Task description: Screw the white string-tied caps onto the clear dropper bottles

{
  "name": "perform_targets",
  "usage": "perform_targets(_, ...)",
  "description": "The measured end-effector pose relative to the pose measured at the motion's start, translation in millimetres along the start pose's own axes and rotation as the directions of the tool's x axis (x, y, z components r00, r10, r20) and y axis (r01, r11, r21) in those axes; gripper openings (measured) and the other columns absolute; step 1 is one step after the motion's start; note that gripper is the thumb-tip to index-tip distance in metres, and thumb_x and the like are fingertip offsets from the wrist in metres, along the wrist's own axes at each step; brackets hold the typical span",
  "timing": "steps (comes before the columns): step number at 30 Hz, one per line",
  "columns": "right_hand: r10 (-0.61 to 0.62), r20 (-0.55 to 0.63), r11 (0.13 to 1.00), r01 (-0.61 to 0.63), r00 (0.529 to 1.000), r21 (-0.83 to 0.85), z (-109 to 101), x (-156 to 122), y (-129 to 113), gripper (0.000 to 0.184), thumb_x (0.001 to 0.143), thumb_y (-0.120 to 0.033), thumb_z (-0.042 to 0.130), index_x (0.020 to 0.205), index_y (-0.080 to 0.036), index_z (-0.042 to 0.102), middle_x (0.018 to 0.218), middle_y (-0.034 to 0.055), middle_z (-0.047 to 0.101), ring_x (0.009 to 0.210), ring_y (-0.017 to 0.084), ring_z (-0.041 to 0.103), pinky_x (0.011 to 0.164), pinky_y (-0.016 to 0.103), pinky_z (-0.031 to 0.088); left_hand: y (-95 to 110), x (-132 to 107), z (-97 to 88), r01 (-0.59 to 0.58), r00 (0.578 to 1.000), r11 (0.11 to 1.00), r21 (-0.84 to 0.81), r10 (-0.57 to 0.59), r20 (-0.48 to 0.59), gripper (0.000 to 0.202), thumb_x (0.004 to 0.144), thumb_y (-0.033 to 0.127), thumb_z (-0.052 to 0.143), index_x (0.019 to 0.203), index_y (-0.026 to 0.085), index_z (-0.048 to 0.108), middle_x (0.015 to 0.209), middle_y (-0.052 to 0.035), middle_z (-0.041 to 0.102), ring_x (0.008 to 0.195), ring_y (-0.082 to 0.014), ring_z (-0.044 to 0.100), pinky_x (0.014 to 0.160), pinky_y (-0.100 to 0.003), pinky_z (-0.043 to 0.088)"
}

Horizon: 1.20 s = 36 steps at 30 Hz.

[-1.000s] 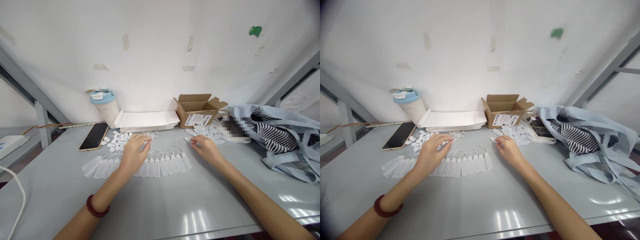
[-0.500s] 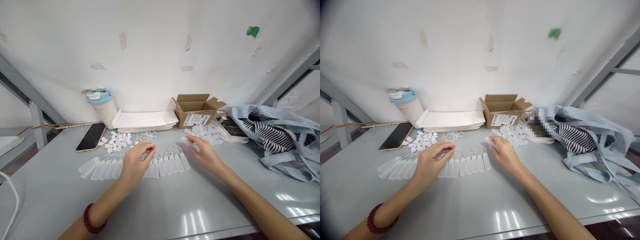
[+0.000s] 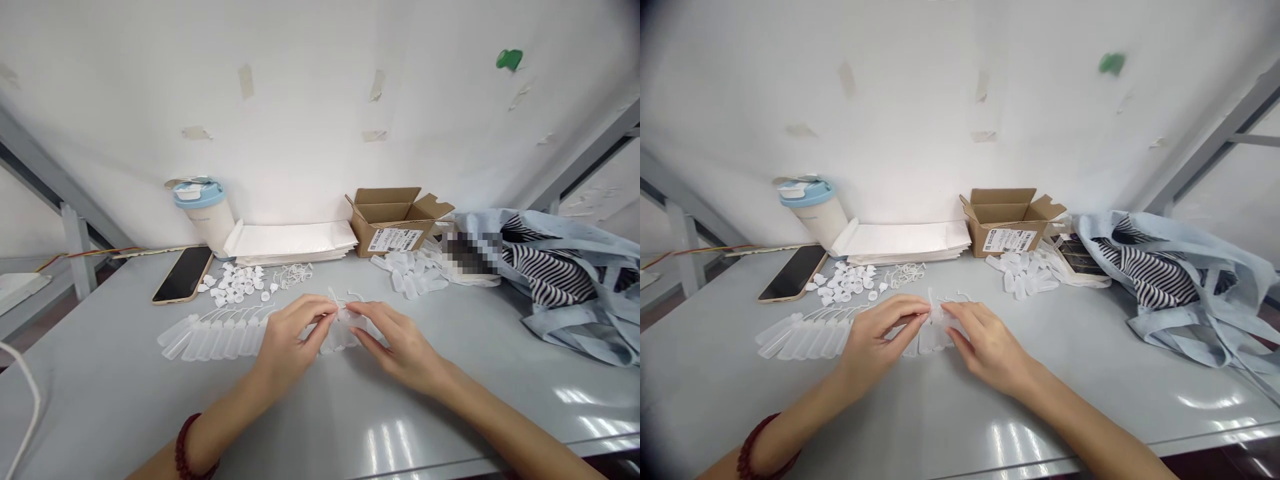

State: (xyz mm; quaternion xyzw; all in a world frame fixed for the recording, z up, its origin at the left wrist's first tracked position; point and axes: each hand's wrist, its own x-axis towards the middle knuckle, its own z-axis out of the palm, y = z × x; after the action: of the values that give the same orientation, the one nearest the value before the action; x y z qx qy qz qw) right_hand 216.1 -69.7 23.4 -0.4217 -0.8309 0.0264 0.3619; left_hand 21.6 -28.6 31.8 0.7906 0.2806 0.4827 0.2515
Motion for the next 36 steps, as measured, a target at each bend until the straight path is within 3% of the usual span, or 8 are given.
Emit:
perform_targets(5, 0.017, 0.016, 0.999, -0.018, 1.000, 0.030, -0.7, -1.0, -0.3, 0.039, 0.091, -0.012, 0.051, 0.128, -0.019, 0.042, 0.103, 0.0112, 0.067, 0.086, 0.022, 0.064, 0.073, 0.035, 0.056, 1.1, -1.5, 2.5, -0.121, 0.993, 0.990, 0.079, 0.120, 0.010, 0.021, 0.086, 0.003, 0.053, 0.097, 0.017, 0.065, 0.093, -0.0060, 0.066, 0.083, -0.0133, 0.064, 0.071, -0.023, 0.052)
perform_targets(14, 0.017, 0.020, 0.998, -0.018, 1.000, 0.062, 0.4, -3.3, 1.3, 0.049, 0.092, -0.012, 0.049, 0.138, -0.021, 0.033, 0.101, 0.0106, 0.065, 0.084, 0.021, 0.064, 0.070, 0.032, 0.056, 2.7, -5.1, 4.8, -0.199, 0.973, 0.974, 0.107, 0.184, 0.136, 0.032, 0.088, 0.003, 0.049, 0.117, 0.015, 0.055, 0.110, -0.0109, 0.058, 0.103, -0.0173, 0.058, 0.087, -0.030, 0.051)
perform_targets(18, 0.035, 0.021, 0.996, -0.037, 0.999, 0.076, 0.3, -3.5, 0.5, 0.050, 0.092, -0.013, 0.049, 0.138, -0.022, 0.033, 0.100, 0.0095, 0.066, 0.082, 0.020, 0.064, 0.069, 0.031, 0.056, 3.5, -4.2, 5.6, -0.281, 0.955, 0.954, 0.107, 0.267, 0.126, 0.035, 0.087, 0.000, 0.049, 0.118, 0.015, 0.054, 0.111, -0.0113, 0.057, 0.109, -0.0206, 0.053, 0.093, -0.037, 0.048)
perform_targets(21, 0.045, 0.014, 0.995, -0.046, 0.999, 0.087, -0.1, -3.4, -0.4, 0.050, 0.091, -0.013, 0.050, 0.138, -0.023, 0.033, 0.100, 0.0087, 0.065, 0.083, 0.019, 0.065, 0.071, 0.031, 0.056, 3.7, -5.0, 5.8, -0.283, 0.954, 0.953, 0.107, 0.269, 0.130, 0.036, 0.087, 0.000, 0.048, 0.119, 0.014, 0.053, 0.114, -0.0123, 0.056, 0.110, -0.0202, 0.053, 0.093, -0.036, 0.049)
perform_targets(26, 0.061, -0.008, 0.993, -0.060, 0.998, 0.098, 0.3, -3.7, 0.4, 0.045, 0.091, -0.013, 0.050, 0.133, -0.022, 0.037, 0.102, 0.0091, 0.066, 0.087, 0.019, 0.065, 0.074, 0.031, 0.057, 4.2, -9.8, 6.3, -0.297, 0.950, 0.949, 0.105, 0.283, 0.130, 0.037, 0.086, -0.003, 0.048, 0.120, 0.011, 0.052, 0.118, -0.0141, 0.056, 0.111, -0.0183, 0.055, 0.093, -0.031, 0.050)
perform_targets(31, 0.142, 0.003, 0.977, -0.141, 0.990, 0.158, -1.8, -1.9, -3.7, 0.038, 0.090, -0.015, 0.052, 0.126, -0.021, 0.042, 0.106, 0.0102, 0.067, 0.090, 0.019, 0.067, 0.077, 0.033, 0.058, 4.5, -10.7, 6.1, -0.371, 0.924, 0.920, 0.124, 0.353, 0.146, 0.038, 0.084, -0.005, 0.048, 0.119, 0.010, 0.053, 0.117, -0.0160, 0.058, 0.112, -0.0218, 0.055, 0.092, -0.037, 0.052)
perform_targets(36, 0.247, 0.016, 0.913, -0.238, 0.969, 0.332, -6.1, 2.3, -10.1, 0.027, 0.089, -0.016, 0.054, 0.114, -0.022, 0.048, 0.099, 0.0056, 0.069, 0.084, 0.016, 0.069, 0.076, 0.030, 0.059, 5.7, -8.3, 4.5, -0.478, 0.872, 0.851, 0.216, 0.433, 0.227, 0.036, 0.081, -0.007, 0.049, 0.116, 0.003, 0.054, 0.122, -0.0201, 0.058, 0.119, -0.0279, 0.050, 0.097, -0.045, 0.050)
